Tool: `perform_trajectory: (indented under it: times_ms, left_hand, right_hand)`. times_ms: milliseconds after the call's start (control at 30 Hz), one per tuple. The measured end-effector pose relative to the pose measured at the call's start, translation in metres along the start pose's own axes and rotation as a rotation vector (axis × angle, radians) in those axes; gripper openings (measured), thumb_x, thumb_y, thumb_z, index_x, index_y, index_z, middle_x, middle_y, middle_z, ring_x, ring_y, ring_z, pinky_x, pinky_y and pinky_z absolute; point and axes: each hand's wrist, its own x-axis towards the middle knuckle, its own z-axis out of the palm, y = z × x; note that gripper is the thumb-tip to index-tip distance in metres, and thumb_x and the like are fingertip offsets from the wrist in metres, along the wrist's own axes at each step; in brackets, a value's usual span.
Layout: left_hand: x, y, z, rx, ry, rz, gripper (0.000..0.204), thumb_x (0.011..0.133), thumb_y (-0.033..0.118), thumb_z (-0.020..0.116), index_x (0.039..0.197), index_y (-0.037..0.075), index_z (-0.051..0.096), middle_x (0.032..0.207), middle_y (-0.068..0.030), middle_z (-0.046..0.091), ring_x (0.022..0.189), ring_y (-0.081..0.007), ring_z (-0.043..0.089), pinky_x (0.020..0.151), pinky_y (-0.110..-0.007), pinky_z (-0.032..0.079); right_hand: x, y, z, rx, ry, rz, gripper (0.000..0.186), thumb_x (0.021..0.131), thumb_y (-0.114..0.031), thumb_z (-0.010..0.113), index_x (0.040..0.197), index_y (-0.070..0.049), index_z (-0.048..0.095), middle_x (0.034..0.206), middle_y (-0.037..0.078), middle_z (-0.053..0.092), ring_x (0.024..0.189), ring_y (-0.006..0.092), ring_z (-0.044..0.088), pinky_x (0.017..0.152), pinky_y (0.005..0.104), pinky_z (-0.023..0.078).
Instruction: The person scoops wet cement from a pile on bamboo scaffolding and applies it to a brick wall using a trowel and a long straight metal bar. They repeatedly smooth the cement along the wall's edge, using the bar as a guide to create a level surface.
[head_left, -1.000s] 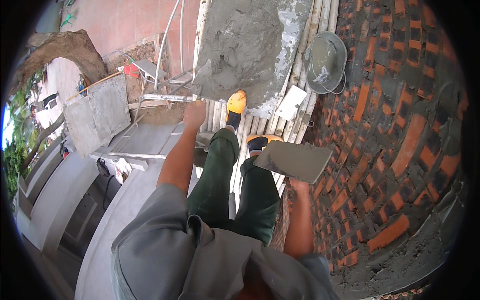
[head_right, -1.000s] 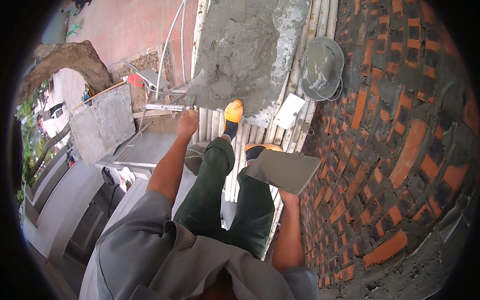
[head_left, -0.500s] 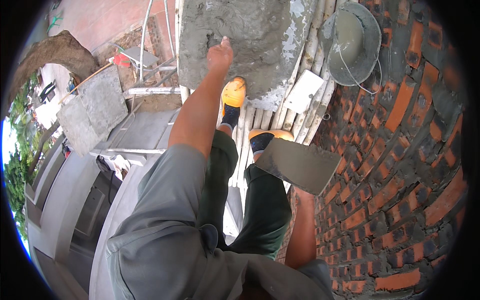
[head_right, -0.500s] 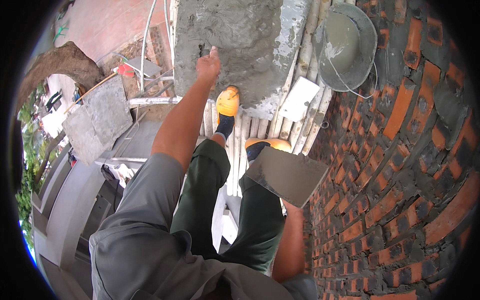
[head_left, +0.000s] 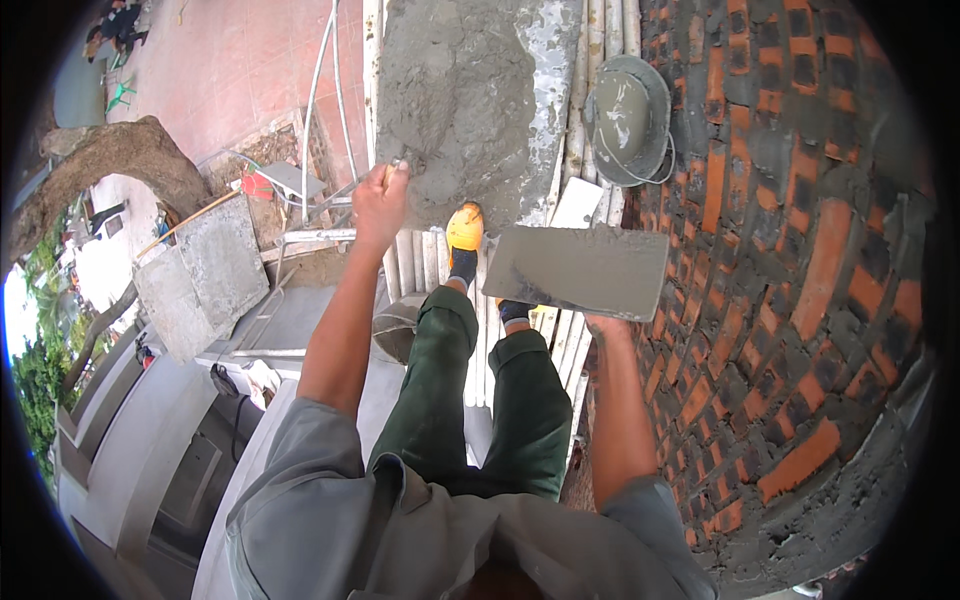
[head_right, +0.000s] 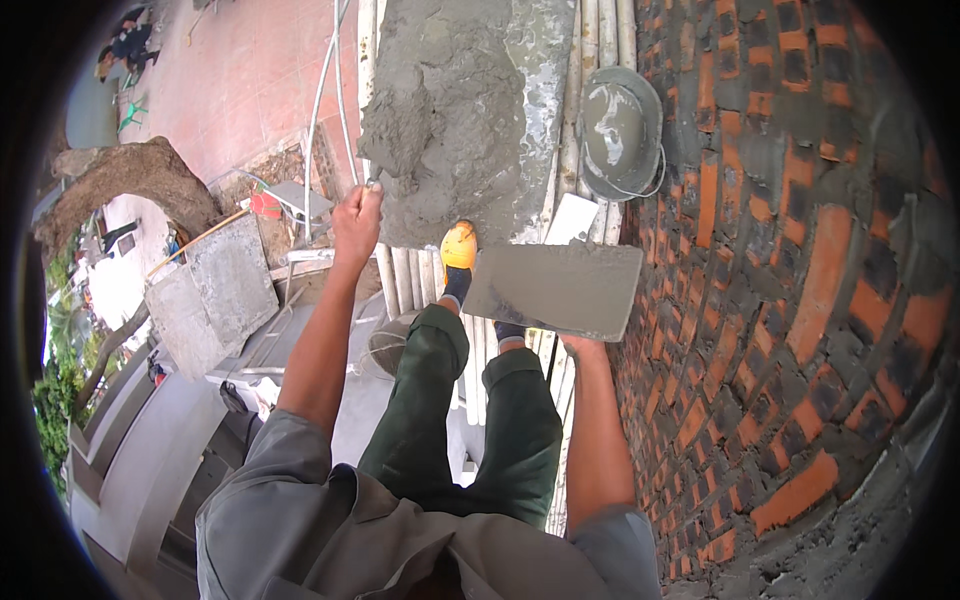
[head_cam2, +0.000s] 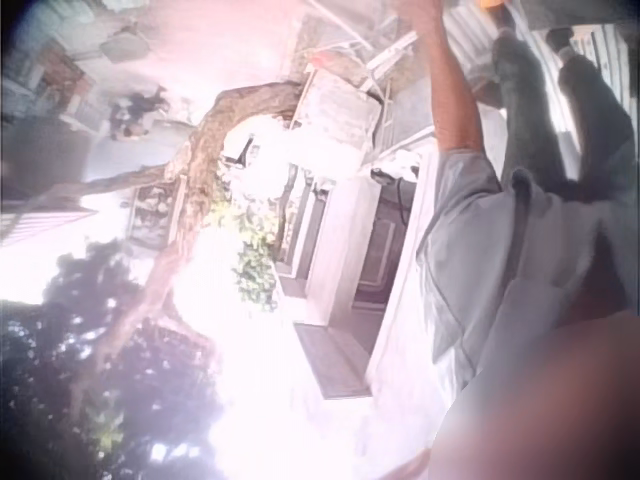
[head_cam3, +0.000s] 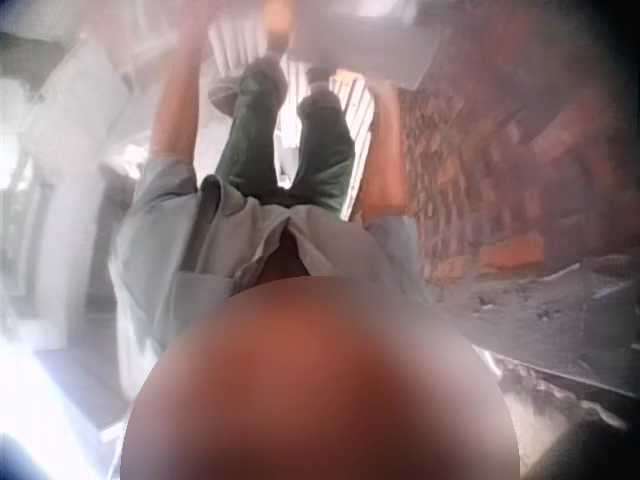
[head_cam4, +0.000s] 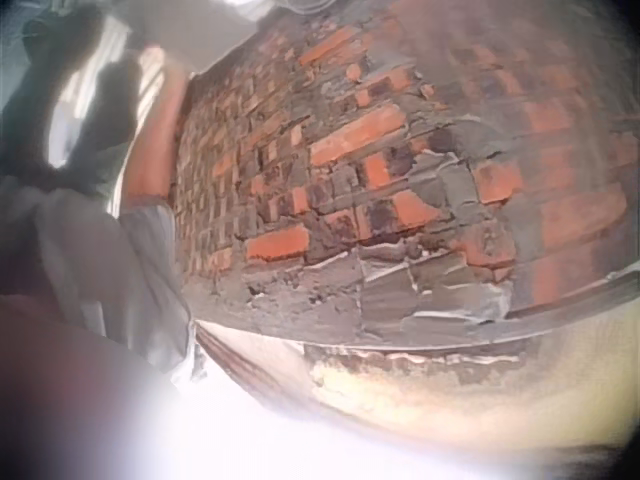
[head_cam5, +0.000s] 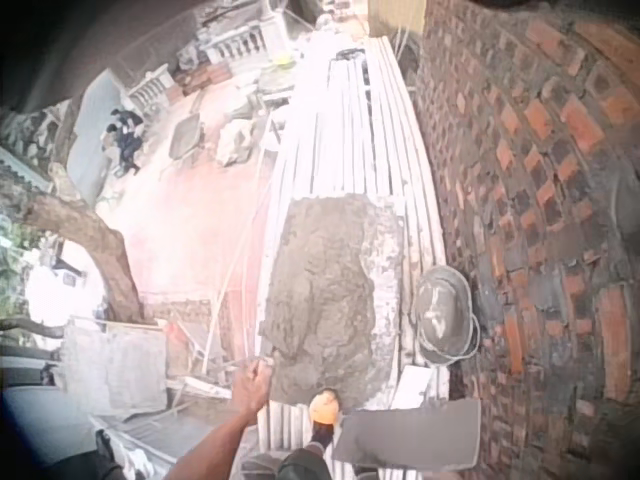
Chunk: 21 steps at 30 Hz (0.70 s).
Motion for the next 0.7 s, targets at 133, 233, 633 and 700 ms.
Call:
perform_trajectory:
  times_ms: [133, 233, 633, 700]
  left_hand:
    - [-0.054, 0.095, -0.096, 0.113, -0.119, 0.280, 0.028, 0.092, 0.027, 0.068, 0.085, 0.002, 0.059, 0.069, -0.0163, 0.055, 0.061, -0.0286, 0.052, 0.062, -0.041, 0.044]
    - [-0.084, 0.162, -0.137, 0.192, -0.165, 0.479, 0.024, 0.087, 0.026, 0.074, 0.091, 0.005, 0.063, 0.075, -0.0160, 0.058, 0.065, -0.0358, 0.056, 0.063, -0.044, 0.046]
    - [-0.137, 0.324, -0.210, 0.140, -0.051, 0.959, 0.032, 0.077, 0.014, 0.081, 0.101, 0.001, 0.063, 0.087, -0.0142, 0.058, 0.076, -0.0308, 0.059, 0.068, -0.039, 0.048]
    - [-0.134, 0.327, -0.228, 0.100, 0.020, 0.828, 0.031, 0.081, 0.015, 0.079, 0.102, 0.000, 0.063, 0.087, -0.0143, 0.057, 0.076, -0.0291, 0.058, 0.069, -0.038, 0.048]
  right_hand:
    - [0.009, -0.095, 0.029, 0.694, -0.072, 0.085, 0.051, 0.101, -0.043, 0.055, 0.139, -0.009, 0.057, 0.139, 0.013, 0.061, 0.128, 0.0343, 0.056, 0.110, 0.0504, 0.044]
    - [0.004, -0.157, 0.042, 1.073, -0.126, 0.143, 0.052, 0.102, -0.044, 0.053, 0.140, -0.010, 0.056, 0.139, 0.013, 0.061, 0.128, 0.0341, 0.056, 0.111, 0.0505, 0.044]
    - [-0.046, -0.260, 0.036, 1.549, -0.186, -0.093, 0.053, 0.104, -0.050, 0.048, 0.139, -0.012, 0.057, 0.140, 0.012, 0.060, 0.128, 0.0335, 0.055, 0.111, 0.0537, 0.044]
    - [-0.053, -0.276, 0.027, 1.546, -0.141, -0.208, 0.051, 0.103, -0.049, 0.049, 0.138, -0.013, 0.057, 0.139, 0.011, 0.061, 0.128, 0.0339, 0.056, 0.110, 0.0550, 0.044]
